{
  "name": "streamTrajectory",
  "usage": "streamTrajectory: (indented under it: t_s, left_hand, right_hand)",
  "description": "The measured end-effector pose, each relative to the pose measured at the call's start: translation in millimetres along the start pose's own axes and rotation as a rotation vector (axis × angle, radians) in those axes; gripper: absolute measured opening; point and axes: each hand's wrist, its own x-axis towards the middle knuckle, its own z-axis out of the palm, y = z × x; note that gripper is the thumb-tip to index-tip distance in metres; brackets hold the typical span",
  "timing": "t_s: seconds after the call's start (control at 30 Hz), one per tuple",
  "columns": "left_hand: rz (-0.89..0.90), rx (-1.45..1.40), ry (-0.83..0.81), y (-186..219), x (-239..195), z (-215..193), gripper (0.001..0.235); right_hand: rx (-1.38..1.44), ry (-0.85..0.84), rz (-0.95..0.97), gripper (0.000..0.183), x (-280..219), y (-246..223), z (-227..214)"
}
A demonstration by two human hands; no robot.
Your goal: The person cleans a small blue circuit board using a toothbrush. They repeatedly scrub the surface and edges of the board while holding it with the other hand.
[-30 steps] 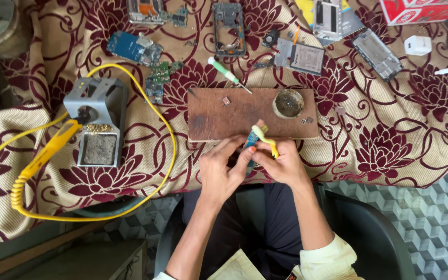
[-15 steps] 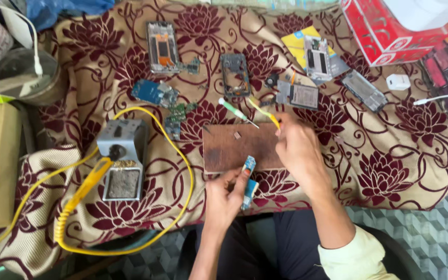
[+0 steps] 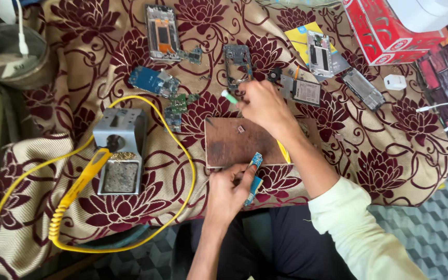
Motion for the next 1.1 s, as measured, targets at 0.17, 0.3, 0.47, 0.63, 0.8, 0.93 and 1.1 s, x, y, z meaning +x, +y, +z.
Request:
streamTrajectory:
  t_s: [0.17,0.3,0.47,0.63,0.8,0.93,1.1]
  left_hand:
    - [-0.092,0.159,-0.025,1.6,1.5,2.4,0.021]
    - [-0.061,0.189,0.020,2.8,-0.6,6.2,0.022]
    - [-0.096,0.196,0.002,8.5,0.3,6.0,0.022]
    - [-0.120,0.215,-0.048,7.5,2.7,3.4,0.021]
    - [-0.053,0.226,-0.120,6.8,1.0,-0.9,0.017]
    - [0.059,0.231,-0.103,4.3,-2.5,1.4,0.015]
    - [0.241,0.222,-0.110,4.4,-0.3,-0.1,0.013]
  right_hand:
    - [0.114,0.242,-0.118,0.045,-28.4,10.4,-8.5]
    - [-0.063,0.018,0.041,0.040,-16.4,10.1,4.8]
    - [0.151,0.197,-0.197,0.042,-13.5,29.1,10.0]
    - [0.958,0.310,-0.152,0.035,-103.1,71.3,7.2]
    - [1.022,0.369,-0.121,0.013,-183.2,83.7,38.1]
    - [1.169,0.463,0.048,0.016,-199.2,99.7,61.8]
    - [1.422,0.534,0.296,0.012,-190.2,117.1,73.2]
